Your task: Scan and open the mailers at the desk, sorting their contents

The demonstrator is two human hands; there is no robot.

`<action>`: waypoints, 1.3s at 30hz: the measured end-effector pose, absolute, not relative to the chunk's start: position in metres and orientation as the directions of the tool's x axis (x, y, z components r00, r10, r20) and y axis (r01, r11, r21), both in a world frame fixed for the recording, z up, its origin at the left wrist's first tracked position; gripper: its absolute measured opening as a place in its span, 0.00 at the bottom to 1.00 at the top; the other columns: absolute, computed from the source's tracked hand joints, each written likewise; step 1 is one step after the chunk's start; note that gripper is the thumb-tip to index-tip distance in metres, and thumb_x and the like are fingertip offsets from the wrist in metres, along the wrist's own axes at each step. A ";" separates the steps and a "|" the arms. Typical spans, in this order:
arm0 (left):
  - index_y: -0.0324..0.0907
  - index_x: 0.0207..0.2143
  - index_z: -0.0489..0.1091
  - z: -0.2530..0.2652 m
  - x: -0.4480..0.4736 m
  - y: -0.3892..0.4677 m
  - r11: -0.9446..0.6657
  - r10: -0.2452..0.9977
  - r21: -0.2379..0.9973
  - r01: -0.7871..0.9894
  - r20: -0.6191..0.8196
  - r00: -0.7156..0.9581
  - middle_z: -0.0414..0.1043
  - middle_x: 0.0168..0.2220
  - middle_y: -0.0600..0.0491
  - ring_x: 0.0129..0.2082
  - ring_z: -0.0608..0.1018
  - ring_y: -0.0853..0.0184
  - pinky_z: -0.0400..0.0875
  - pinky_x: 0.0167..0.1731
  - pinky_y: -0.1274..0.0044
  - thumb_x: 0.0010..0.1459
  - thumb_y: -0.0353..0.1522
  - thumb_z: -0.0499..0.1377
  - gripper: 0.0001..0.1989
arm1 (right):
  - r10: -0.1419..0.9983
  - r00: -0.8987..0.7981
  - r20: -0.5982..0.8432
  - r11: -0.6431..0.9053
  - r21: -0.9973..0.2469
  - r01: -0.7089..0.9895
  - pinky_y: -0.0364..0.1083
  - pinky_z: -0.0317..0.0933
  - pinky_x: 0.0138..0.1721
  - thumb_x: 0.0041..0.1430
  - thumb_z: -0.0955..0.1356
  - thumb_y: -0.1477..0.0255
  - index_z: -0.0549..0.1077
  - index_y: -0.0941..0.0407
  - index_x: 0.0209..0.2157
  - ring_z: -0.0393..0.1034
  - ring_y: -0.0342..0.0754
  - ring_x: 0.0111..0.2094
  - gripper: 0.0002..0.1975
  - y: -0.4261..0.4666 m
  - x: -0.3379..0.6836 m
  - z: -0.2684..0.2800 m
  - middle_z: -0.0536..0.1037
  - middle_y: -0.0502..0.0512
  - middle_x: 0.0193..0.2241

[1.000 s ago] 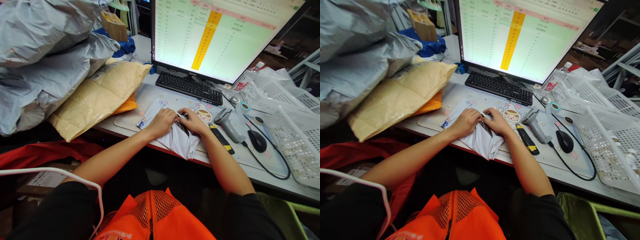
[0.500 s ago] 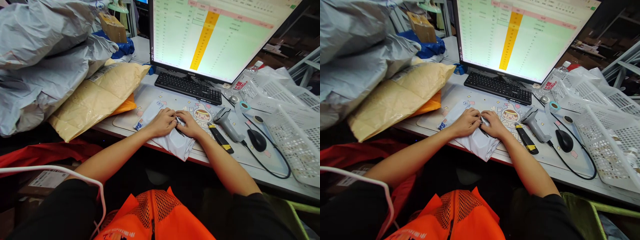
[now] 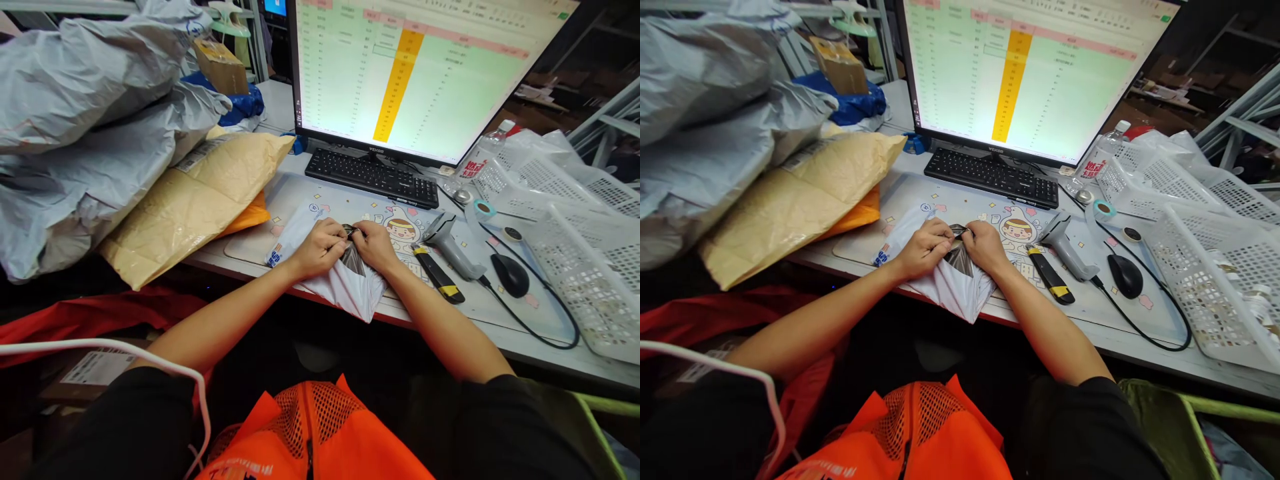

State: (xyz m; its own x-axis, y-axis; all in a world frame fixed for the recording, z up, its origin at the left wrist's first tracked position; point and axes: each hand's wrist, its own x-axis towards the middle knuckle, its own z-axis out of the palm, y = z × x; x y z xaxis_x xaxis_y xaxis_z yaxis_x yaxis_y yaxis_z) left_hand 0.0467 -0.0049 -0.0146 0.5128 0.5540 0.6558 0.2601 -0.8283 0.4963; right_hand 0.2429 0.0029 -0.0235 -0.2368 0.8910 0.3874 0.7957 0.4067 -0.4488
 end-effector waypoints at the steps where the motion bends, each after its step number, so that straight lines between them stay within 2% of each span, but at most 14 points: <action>1: 0.42 0.23 0.66 -0.013 0.046 -0.008 -0.836 0.541 0.492 0.244 0.665 0.514 0.76 0.33 0.49 0.40 0.74 0.61 0.67 0.46 0.65 0.69 0.34 0.50 0.19 | 0.906 -0.200 0.372 0.358 -0.424 0.832 0.49 0.63 0.46 0.66 0.61 0.74 0.77 0.57 0.34 0.72 0.54 0.40 0.13 0.005 0.242 -0.022 0.81 0.61 0.36; 4: 0.43 0.25 0.67 -0.005 0.041 -0.020 -0.867 0.487 0.450 0.215 0.675 0.554 0.77 0.32 0.49 0.39 0.76 0.61 0.68 0.45 0.66 0.70 0.34 0.49 0.19 | 0.932 -0.115 0.342 0.241 -0.353 0.904 0.49 0.60 0.43 0.67 0.60 0.73 0.76 0.57 0.35 0.71 0.55 0.38 0.13 0.010 0.245 -0.016 0.80 0.62 0.36; 7: 0.43 0.27 0.68 0.002 0.033 -0.030 -0.896 0.441 0.342 0.282 0.616 0.653 0.77 0.32 0.48 0.38 0.76 0.61 0.68 0.46 0.66 0.71 0.34 0.47 0.19 | 0.950 -0.077 0.303 0.180 -0.327 0.928 0.50 0.60 0.44 0.69 0.59 0.72 0.76 0.57 0.37 0.71 0.56 0.38 0.15 0.011 0.253 -0.010 0.81 0.64 0.37; 10: 0.43 0.29 0.70 0.004 0.026 -0.030 -0.878 0.464 0.194 0.438 0.571 0.677 0.75 0.30 0.49 0.34 0.76 0.60 0.68 0.47 0.65 0.73 0.36 0.47 0.19 | 0.931 -0.170 0.322 0.274 -0.311 0.910 0.52 0.62 0.48 0.69 0.59 0.73 0.77 0.57 0.39 0.72 0.58 0.43 0.16 0.009 0.256 -0.003 0.81 0.65 0.40; 13: 0.43 0.30 0.70 0.002 0.026 -0.020 -0.864 0.452 0.090 0.496 0.574 0.683 0.73 0.26 0.51 0.30 0.74 0.62 0.68 0.48 0.65 0.74 0.38 0.47 0.20 | 0.883 -0.318 0.347 0.423 -0.292 0.858 0.55 0.62 0.54 0.66 0.62 0.74 0.77 0.59 0.49 0.71 0.60 0.50 0.15 0.004 0.245 0.003 0.80 0.66 0.48; 15: 0.44 0.28 0.69 0.001 0.031 -0.013 -0.870 0.423 0.057 0.489 0.594 0.684 0.72 0.25 0.50 0.28 0.74 0.62 0.69 0.43 0.68 0.74 0.38 0.45 0.22 | 0.858 -0.422 0.292 0.496 -0.260 0.829 0.56 0.63 0.55 0.63 0.66 0.73 0.73 0.59 0.57 0.70 0.61 0.52 0.21 0.002 0.232 0.008 0.78 0.65 0.53; 17: 0.44 0.26 0.68 0.002 0.038 -0.011 -0.864 0.413 0.042 0.502 0.630 0.657 0.72 0.24 0.49 0.27 0.74 0.61 0.67 0.37 0.69 0.75 0.40 0.43 0.25 | 0.838 -0.487 0.245 0.535 -0.195 0.822 0.55 0.63 0.53 0.65 0.67 0.72 0.70 0.58 0.62 0.69 0.61 0.51 0.24 0.003 0.217 0.014 0.77 0.65 0.55; 21: 0.44 0.25 0.69 0.003 0.057 -0.022 -0.862 0.391 0.029 0.506 0.675 0.626 0.72 0.22 0.49 0.25 0.74 0.62 0.65 0.32 0.69 0.75 0.41 0.41 0.28 | 0.818 -0.516 0.253 0.530 0.015 0.848 0.53 0.61 0.52 0.73 0.61 0.74 0.75 0.58 0.57 0.68 0.61 0.53 0.18 0.011 0.196 0.030 0.77 0.67 0.52; 24: 0.44 0.25 0.70 0.007 0.071 -0.035 -0.859 0.393 0.036 0.510 0.683 0.615 0.71 0.21 0.49 0.23 0.74 0.63 0.62 0.29 0.70 0.76 0.42 0.41 0.29 | 0.863 -0.470 0.188 0.461 0.090 0.883 0.51 0.61 0.47 0.73 0.60 0.76 0.76 0.58 0.55 0.70 0.60 0.52 0.18 0.020 0.192 0.043 0.79 0.68 0.50; 27: 0.43 0.25 0.71 0.016 0.076 -0.049 -0.802 0.494 0.112 0.586 0.675 0.548 0.72 0.21 0.50 0.22 0.75 0.63 0.59 0.26 0.70 0.76 0.42 0.43 0.29 | 0.910 -0.384 0.156 0.374 0.092 0.923 0.50 0.61 0.43 0.73 0.60 0.75 0.78 0.57 0.54 0.74 0.60 0.49 0.17 0.030 0.197 0.052 0.81 0.68 0.48; 31: 0.44 0.28 0.73 0.028 0.063 -0.076 -0.746 0.576 0.159 0.646 0.641 0.507 0.74 0.22 0.50 0.23 0.76 0.62 0.55 0.24 0.71 0.76 0.43 0.46 0.26 | 0.940 -0.286 0.187 0.279 0.062 0.958 0.51 0.63 0.46 0.73 0.63 0.68 0.80 0.57 0.51 0.77 0.63 0.48 0.16 0.045 0.210 0.058 0.82 0.71 0.47; 35: 0.44 0.30 0.72 0.029 0.035 -0.111 -0.704 0.627 0.141 0.697 0.585 0.515 0.76 0.24 0.50 0.24 0.77 0.60 0.58 0.25 0.71 0.75 0.41 0.49 0.22 | 0.958 -0.211 0.192 0.218 -0.016 0.976 0.51 0.65 0.49 0.71 0.67 0.63 0.81 0.56 0.51 0.78 0.64 0.50 0.16 0.057 0.226 0.053 0.82 0.71 0.49; 39: 0.44 0.31 0.69 0.018 0.010 -0.148 -0.669 0.678 0.185 0.719 0.548 0.490 0.74 0.24 0.51 0.25 0.77 0.60 0.63 0.27 0.70 0.75 0.39 0.48 0.19 | 0.976 -0.131 0.173 0.152 -0.116 0.982 0.49 0.65 0.50 0.73 0.64 0.66 0.82 0.59 0.51 0.78 0.62 0.51 0.18 0.065 0.235 0.037 0.81 0.73 0.50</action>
